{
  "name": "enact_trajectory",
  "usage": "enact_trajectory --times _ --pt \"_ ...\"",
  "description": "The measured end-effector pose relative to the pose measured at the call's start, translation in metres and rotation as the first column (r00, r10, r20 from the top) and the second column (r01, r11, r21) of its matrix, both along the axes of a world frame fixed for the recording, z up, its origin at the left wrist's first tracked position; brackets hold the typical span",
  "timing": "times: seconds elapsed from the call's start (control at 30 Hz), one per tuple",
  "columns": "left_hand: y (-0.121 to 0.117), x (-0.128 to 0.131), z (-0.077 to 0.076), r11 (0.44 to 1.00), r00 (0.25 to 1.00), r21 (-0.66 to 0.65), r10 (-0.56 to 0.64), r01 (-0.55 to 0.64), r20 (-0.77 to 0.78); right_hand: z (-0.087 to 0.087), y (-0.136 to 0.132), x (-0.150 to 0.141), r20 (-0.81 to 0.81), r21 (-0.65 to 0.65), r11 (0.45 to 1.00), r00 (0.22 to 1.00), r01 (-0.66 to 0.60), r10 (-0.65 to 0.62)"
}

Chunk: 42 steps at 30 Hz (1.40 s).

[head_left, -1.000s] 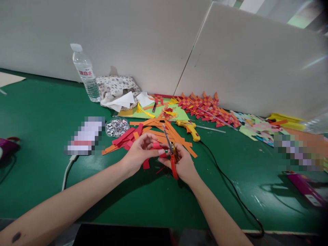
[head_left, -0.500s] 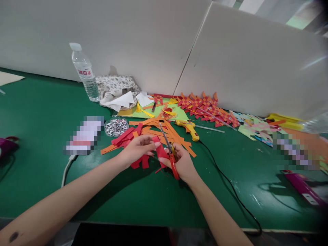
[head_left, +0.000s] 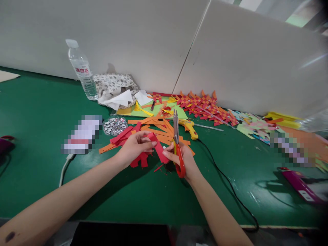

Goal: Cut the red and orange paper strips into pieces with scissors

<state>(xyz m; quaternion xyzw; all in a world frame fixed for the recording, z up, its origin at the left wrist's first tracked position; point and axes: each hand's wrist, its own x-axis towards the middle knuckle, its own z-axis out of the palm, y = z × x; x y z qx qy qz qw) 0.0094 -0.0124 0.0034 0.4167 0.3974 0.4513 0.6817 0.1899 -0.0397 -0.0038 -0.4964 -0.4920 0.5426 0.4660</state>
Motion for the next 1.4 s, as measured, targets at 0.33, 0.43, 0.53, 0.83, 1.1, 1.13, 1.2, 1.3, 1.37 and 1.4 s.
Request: enact_trajectory --times 0.33,0.43,0.53,0.83,1.1,1.13,1.2,1.3,1.37,1.4 --pt "0.000 0.000 -0.001 0.996 0.996 0.024 0.088 -0.089 0.020 0.003 -0.001 -0.004 0.023 0.000 0.998 0.998 0.057 -0.056" --pt "0.001 -0.002 0.001 0.994 0.994 0.008 0.106 -0.107 0.029 0.001 0.000 -0.003 0.014 0.002 0.997 0.997 0.082 -0.082" --pt "0.003 -0.004 0.003 0.992 0.992 -0.013 0.124 -0.123 0.032 0.000 0.001 -0.001 0.011 0.025 0.995 0.995 0.099 -0.099" --pt "0.007 -0.005 0.000 0.993 0.994 -0.028 0.113 -0.113 0.006 0.001 -0.001 -0.005 0.011 -0.016 0.993 0.993 0.119 -0.119" --pt "0.009 -0.011 0.003 0.985 0.985 0.039 0.163 -0.165 0.049 0.002 -0.001 -0.004 -0.023 -0.032 0.993 0.993 0.115 -0.116" --pt "0.009 -0.012 0.003 0.984 0.984 0.041 0.172 -0.174 0.046 0.002 -0.001 -0.004 -0.023 -0.032 0.993 0.993 0.114 -0.115" --pt "0.010 -0.012 0.003 0.981 0.982 0.046 0.185 -0.186 0.034 0.003 -0.001 -0.003 -0.021 -0.022 0.994 0.994 0.105 -0.105" --pt "0.010 -0.013 0.003 0.980 0.981 0.035 0.194 -0.194 0.024 0.004 -0.001 -0.002 -0.016 -0.015 0.997 0.997 0.078 -0.079" --pt "0.009 -0.012 0.005 0.980 0.980 0.018 0.197 -0.198 0.039 0.004 -0.002 -0.002 -0.025 -0.003 0.997 0.997 0.073 -0.073" --pt "0.008 -0.012 0.006 0.981 0.980 0.006 0.192 -0.192 0.049 0.004 -0.003 -0.002 -0.036 0.005 0.997 0.996 0.080 -0.080"
